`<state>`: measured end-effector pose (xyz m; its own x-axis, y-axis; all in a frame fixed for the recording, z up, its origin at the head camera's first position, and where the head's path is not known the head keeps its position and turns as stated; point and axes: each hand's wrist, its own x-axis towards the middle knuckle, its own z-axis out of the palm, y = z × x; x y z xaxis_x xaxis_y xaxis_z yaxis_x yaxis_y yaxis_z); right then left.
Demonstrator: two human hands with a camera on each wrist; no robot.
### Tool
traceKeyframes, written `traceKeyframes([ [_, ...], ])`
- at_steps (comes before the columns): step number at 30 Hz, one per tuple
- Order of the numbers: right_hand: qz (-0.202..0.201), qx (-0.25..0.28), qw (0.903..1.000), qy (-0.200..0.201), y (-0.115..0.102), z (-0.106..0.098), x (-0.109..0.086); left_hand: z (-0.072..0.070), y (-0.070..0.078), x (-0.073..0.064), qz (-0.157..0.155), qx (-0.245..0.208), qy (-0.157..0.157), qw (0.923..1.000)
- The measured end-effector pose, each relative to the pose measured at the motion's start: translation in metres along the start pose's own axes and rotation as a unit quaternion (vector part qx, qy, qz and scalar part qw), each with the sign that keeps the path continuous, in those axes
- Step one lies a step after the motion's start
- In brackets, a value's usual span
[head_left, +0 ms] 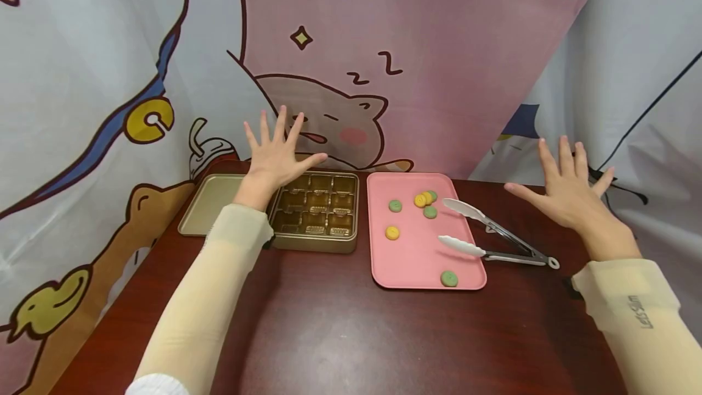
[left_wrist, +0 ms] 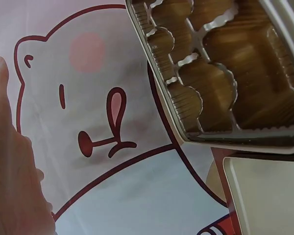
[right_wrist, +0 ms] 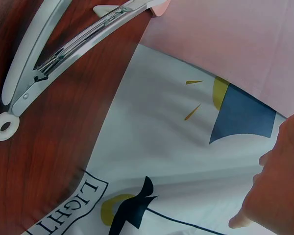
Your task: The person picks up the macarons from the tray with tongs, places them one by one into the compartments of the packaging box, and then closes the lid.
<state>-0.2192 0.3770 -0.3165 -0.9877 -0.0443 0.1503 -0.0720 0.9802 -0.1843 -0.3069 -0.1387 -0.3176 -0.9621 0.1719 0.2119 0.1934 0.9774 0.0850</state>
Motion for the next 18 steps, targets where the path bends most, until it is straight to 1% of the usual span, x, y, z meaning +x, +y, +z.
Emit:
traceKeyframes([
  [3, 0.004, 0.003, 1.0, 0.001, 0.002, 0.001, -0.002, 0.0, -0.002, -0.001, -0.002, 0.004, -0.002, 1.0],
  [10, 0.005, 0.009, 0.9999, -0.004, 0.009, 0.003, -0.008, -0.001, -0.006, -0.004, -0.004, -0.004, -0.012, 0.9999],
  [18, 0.009, 0.013, 0.9999, 0.007, 0.016, 0.01, -0.012, 0.002, -0.015, -0.007, -0.004, -0.002, -0.012, 0.9999],
])
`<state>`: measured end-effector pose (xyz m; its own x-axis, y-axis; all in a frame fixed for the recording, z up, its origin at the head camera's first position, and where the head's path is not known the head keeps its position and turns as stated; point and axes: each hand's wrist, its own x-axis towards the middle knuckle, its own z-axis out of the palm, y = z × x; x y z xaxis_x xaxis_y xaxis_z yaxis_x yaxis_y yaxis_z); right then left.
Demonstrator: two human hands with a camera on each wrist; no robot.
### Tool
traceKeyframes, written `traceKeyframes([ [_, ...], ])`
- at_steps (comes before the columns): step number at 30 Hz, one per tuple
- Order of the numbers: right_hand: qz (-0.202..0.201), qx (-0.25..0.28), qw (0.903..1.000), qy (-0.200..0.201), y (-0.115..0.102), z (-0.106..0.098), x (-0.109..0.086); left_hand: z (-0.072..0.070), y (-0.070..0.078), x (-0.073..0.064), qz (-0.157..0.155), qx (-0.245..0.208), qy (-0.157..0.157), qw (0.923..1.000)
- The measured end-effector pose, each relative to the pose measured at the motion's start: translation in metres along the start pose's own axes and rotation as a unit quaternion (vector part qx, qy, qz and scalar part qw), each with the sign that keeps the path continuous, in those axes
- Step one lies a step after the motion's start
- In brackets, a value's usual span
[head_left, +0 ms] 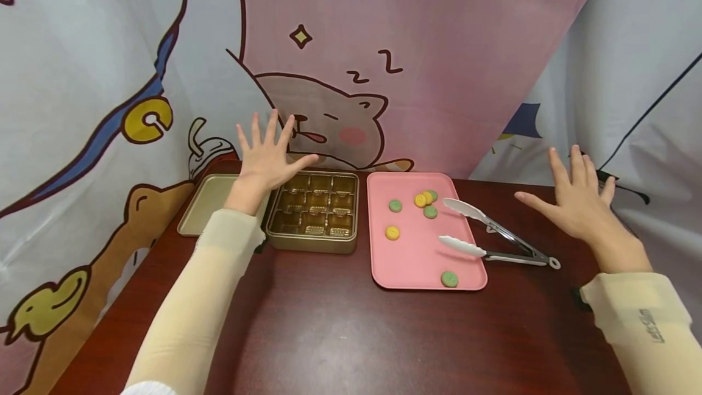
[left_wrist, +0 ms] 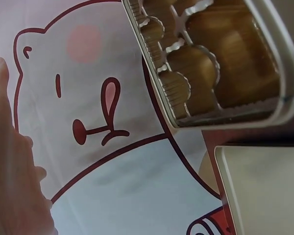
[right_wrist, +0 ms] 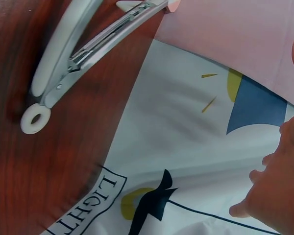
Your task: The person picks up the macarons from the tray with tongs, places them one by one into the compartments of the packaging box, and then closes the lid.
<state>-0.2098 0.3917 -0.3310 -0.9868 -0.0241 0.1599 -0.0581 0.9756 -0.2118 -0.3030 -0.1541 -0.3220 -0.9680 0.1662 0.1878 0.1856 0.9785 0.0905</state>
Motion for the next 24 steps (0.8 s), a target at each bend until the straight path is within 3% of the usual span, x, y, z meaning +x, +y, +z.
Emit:
traceKeyframes([
  [24, 0.011, 0.023, 0.9996, -0.014, 0.025, 0.025, -0.016, 0.003, -0.02, -0.012, 0.001, -0.011, -0.003, 0.9999],
])
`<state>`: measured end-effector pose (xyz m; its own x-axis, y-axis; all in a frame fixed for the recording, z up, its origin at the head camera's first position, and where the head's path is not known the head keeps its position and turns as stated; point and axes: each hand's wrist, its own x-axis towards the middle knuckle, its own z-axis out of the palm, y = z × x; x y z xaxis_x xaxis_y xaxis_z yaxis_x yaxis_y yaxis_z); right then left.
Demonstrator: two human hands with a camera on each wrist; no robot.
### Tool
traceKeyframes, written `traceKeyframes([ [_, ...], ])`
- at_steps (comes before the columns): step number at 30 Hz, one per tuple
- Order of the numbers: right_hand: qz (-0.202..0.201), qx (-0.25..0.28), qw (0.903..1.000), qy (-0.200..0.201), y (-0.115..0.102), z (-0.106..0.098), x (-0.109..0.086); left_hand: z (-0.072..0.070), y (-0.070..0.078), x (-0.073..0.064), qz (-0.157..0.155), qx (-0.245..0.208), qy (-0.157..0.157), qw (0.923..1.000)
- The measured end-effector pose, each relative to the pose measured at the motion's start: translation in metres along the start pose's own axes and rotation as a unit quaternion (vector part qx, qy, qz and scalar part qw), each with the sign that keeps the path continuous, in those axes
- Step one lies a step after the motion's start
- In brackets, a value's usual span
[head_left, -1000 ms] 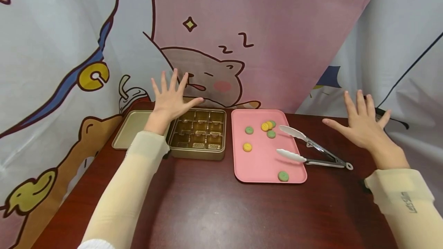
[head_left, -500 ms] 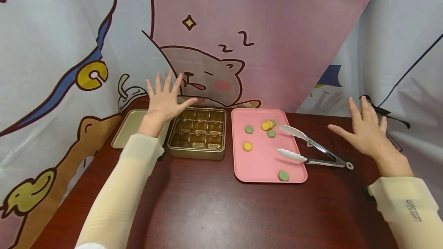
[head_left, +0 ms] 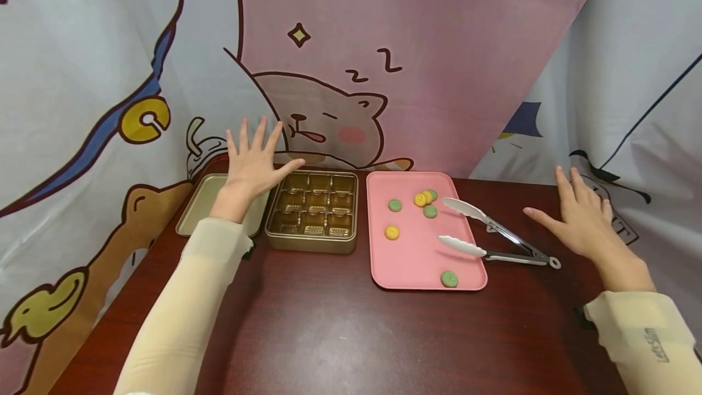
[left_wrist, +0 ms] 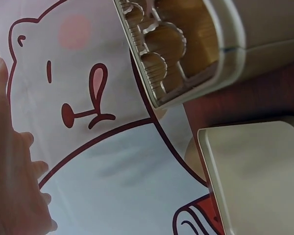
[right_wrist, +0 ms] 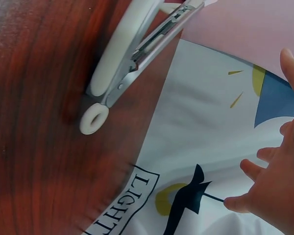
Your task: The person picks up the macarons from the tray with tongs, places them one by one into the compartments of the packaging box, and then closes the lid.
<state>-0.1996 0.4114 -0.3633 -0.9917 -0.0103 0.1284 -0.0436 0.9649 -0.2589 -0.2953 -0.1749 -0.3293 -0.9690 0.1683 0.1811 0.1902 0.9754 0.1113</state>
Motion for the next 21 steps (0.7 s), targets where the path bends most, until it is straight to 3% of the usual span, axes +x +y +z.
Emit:
traceKeyframes([
  [21, -0.021, 0.029, 0.9993, 0.011, 0.013, 0.024, -0.014, 0.014, -0.014, -0.011, 0.003, 0.008, 0.006, 0.9999],
])
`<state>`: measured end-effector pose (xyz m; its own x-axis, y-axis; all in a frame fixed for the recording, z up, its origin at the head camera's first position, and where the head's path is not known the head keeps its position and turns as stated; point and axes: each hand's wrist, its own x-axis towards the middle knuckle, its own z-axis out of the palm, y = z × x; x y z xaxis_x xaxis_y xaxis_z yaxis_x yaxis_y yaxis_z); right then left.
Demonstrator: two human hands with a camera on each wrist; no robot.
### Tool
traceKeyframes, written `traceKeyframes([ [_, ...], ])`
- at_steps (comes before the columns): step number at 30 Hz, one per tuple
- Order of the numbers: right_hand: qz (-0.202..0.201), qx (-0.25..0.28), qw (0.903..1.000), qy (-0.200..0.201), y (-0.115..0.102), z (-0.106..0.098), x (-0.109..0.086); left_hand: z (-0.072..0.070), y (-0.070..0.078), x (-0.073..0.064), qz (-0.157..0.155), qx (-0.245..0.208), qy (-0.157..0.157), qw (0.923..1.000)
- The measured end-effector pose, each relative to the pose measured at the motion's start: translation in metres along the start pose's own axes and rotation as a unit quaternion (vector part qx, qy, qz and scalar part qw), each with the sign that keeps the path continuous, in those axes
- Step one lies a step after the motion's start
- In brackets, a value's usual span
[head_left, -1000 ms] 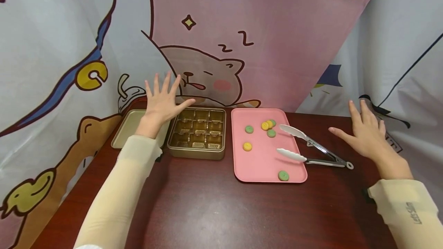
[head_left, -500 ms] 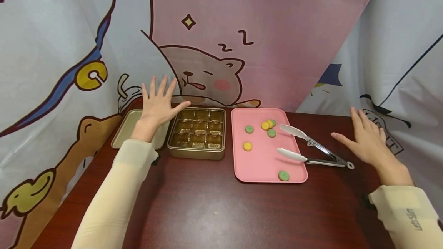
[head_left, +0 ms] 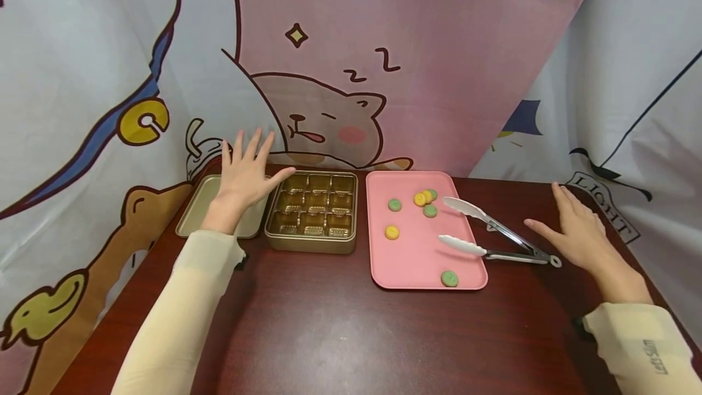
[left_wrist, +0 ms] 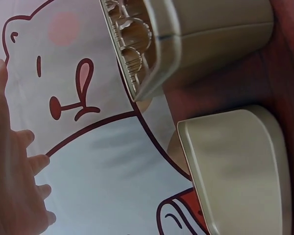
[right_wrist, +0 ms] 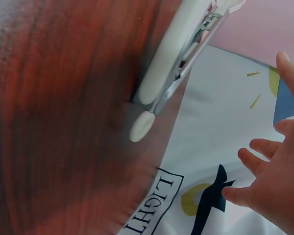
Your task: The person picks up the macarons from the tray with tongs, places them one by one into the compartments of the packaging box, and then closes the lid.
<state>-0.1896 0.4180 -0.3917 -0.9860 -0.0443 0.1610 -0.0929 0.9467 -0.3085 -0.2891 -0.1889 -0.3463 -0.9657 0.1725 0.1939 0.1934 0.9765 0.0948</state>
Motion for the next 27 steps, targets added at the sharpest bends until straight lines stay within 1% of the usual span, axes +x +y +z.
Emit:
traceKeyframes([
  [8, -0.003, 0.026, 0.9995, -0.016, 0.002, 0.01, -0.005, 0.003, -0.005, -0.009, 0.004, -0.014, 0.001, 0.9999],
  [16, -0.019, 0.043, 0.9987, -0.018, 0.002, 0.018, -0.01, 0.005, -0.009, -0.018, 0.006, -0.031, -0.017, 0.9994],
  [20, -0.026, 0.046, 0.9984, -0.023, 0.002, 0.022, -0.012, 0.008, -0.011, -0.021, 0.007, -0.046, -0.019, 0.9988],
  [23, -0.028, 0.05, 0.998, -0.027, 0.002, 0.024, -0.014, 0.009, -0.012, -0.025, 0.014, -0.069, -0.021, 0.9973],
  [27, -0.024, 0.058, 0.9973, -0.039, 0.0, 0.027, -0.017, 0.011, -0.01, -0.033, 0.023, -0.111, -0.042, 0.9927],
])
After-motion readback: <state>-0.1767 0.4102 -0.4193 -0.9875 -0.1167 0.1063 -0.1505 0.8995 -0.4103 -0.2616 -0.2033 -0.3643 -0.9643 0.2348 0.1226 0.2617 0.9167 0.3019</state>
